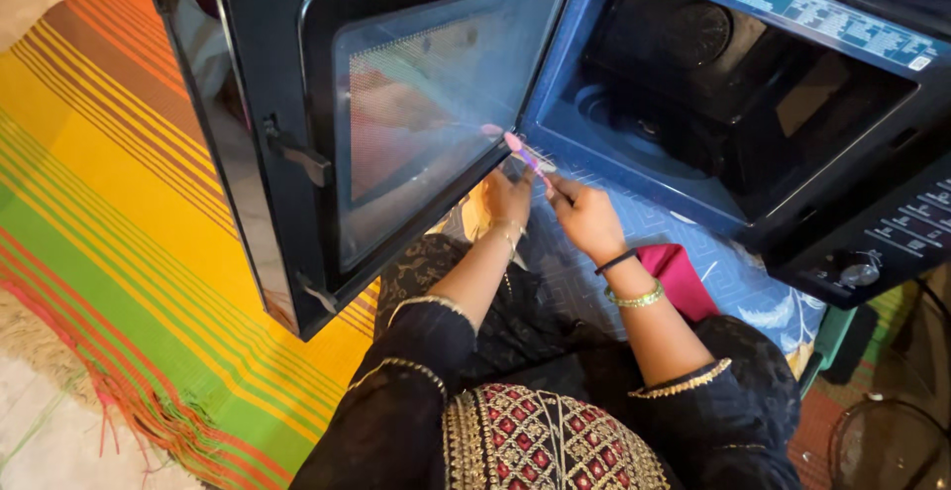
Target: The person cleans a black microwave oven placed on a patterned mat. They use a pink cloth to wipe the exterior and interior surfaces, and a toothbrush to scrub the control panel and door edges.
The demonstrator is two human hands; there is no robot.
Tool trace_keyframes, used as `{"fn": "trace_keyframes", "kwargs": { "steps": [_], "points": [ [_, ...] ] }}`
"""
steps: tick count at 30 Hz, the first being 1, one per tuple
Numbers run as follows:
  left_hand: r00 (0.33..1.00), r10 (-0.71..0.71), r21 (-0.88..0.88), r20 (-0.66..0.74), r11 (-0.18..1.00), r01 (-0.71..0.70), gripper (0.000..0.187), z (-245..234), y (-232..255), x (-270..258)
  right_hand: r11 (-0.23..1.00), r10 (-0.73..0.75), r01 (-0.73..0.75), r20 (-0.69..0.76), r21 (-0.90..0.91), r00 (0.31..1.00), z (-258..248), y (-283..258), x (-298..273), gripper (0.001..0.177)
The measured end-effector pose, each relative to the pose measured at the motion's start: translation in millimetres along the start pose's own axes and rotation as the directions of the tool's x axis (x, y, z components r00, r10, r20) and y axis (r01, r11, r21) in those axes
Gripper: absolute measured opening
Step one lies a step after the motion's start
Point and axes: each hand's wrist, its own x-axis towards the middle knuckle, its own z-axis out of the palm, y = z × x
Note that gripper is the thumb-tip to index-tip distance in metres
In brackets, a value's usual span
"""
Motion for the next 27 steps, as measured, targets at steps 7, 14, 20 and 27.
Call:
{"fn": "trace_keyframes", "kwargs": {
  "steps": [7,14,20,27],
  "points": [
    [0.966,-0.228,0.009,0.125,0.974,0.228,0.059,39,-6,30,0.998,0.053,-0.051,0.057,-0.04,0.997,-12,-15,3,0.032],
    [0.965,0.212,0.325,-0.156,0.933,-0.153,0.056,47,-16,24,0.982,0.148,-0.147,0.0,-0.118,0.989,-3,-18,5,0.032],
    [0.966,-0.257,-0.233,-0.021,0.941,0.245,0.059,51,-17,36,0.979,0.103,-0.091,0.056,-0.18,0.993,-5,-24,-3,0.034],
    [0.97,0.221,0.317,-0.096,0.931,-0.181,0.047,44,-8,27,0.984,0.132,-0.141,-0.085,-0.111,0.988,-10,-11,12,0.028]
  ]
}}
